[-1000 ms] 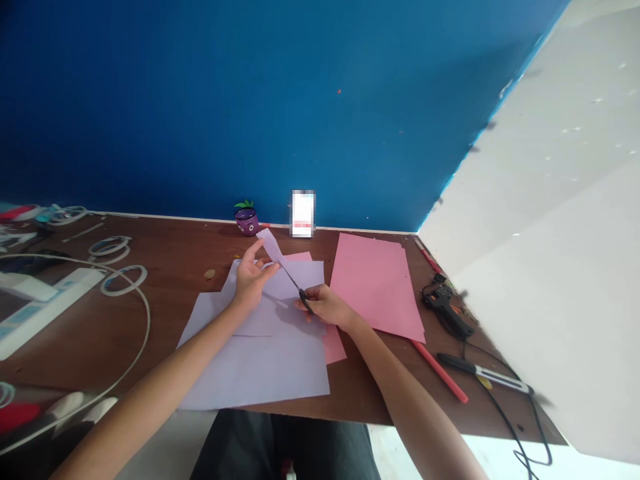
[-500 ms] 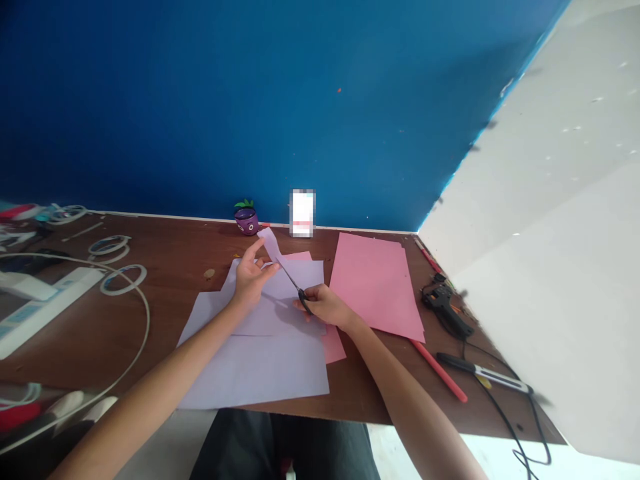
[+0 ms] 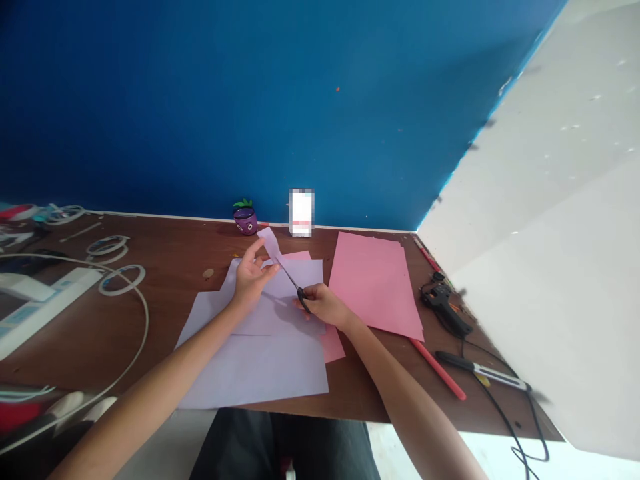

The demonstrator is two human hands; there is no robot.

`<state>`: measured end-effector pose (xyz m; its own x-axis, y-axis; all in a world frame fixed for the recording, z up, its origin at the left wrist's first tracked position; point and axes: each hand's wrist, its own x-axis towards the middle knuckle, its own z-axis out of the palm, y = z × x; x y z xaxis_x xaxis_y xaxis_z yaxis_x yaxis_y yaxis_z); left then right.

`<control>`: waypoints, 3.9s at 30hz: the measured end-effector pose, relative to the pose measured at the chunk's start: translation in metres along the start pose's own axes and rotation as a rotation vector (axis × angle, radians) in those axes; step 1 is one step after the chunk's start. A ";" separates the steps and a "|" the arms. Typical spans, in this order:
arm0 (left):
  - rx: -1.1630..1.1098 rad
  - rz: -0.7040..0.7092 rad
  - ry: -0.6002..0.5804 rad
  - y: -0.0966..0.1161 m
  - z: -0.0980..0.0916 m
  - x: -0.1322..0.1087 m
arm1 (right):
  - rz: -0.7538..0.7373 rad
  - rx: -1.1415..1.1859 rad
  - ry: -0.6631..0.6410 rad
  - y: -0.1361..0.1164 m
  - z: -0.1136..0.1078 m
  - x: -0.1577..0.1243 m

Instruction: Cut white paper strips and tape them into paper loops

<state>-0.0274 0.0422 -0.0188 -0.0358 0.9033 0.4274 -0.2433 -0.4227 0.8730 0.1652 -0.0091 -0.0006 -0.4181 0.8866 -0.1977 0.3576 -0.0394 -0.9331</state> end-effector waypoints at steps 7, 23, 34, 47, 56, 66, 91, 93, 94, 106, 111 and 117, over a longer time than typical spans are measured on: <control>0.022 0.011 -0.022 0.004 -0.001 0.000 | 0.033 -0.035 0.020 0.001 -0.001 0.000; 0.063 0.033 -0.052 0.002 0.001 -0.003 | -0.005 0.016 0.020 0.003 -0.001 0.001; 0.072 0.010 -0.075 0.004 0.005 -0.008 | 0.023 0.036 0.042 0.003 0.000 0.001; 0.061 0.007 -0.074 0.006 0.006 -0.009 | -0.003 0.040 0.046 0.006 0.000 0.003; 0.075 -0.019 -0.093 0.005 0.011 -0.013 | -0.024 0.048 0.062 0.007 0.001 0.004; 0.060 -0.041 -0.100 0.003 0.013 -0.015 | -0.026 0.009 0.094 0.004 0.001 0.003; 0.038 -0.080 -0.064 0.007 0.021 -0.021 | -0.056 0.032 0.122 0.007 0.004 0.005; 0.039 -0.084 -0.066 0.007 0.021 -0.020 | -0.040 0.032 0.128 0.006 0.004 0.005; 0.036 -0.084 -0.069 0.007 0.021 -0.021 | -0.035 0.036 0.128 0.006 0.004 0.005; 0.050 -0.086 -0.088 0.004 0.020 -0.024 | -0.050 0.058 0.120 0.005 0.004 0.004; 0.049 -0.093 -0.091 0.004 0.019 -0.022 | -0.023 0.038 0.129 0.003 0.004 0.003; 0.037 -0.117 -0.122 0.003 0.021 -0.024 | -0.020 0.056 0.152 0.003 0.004 0.003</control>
<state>-0.0073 0.0177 -0.0217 0.1093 0.9321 0.3453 -0.2025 -0.3192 0.9258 0.1618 -0.0082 -0.0054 -0.2920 0.9468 -0.1356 0.3014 -0.0435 -0.9525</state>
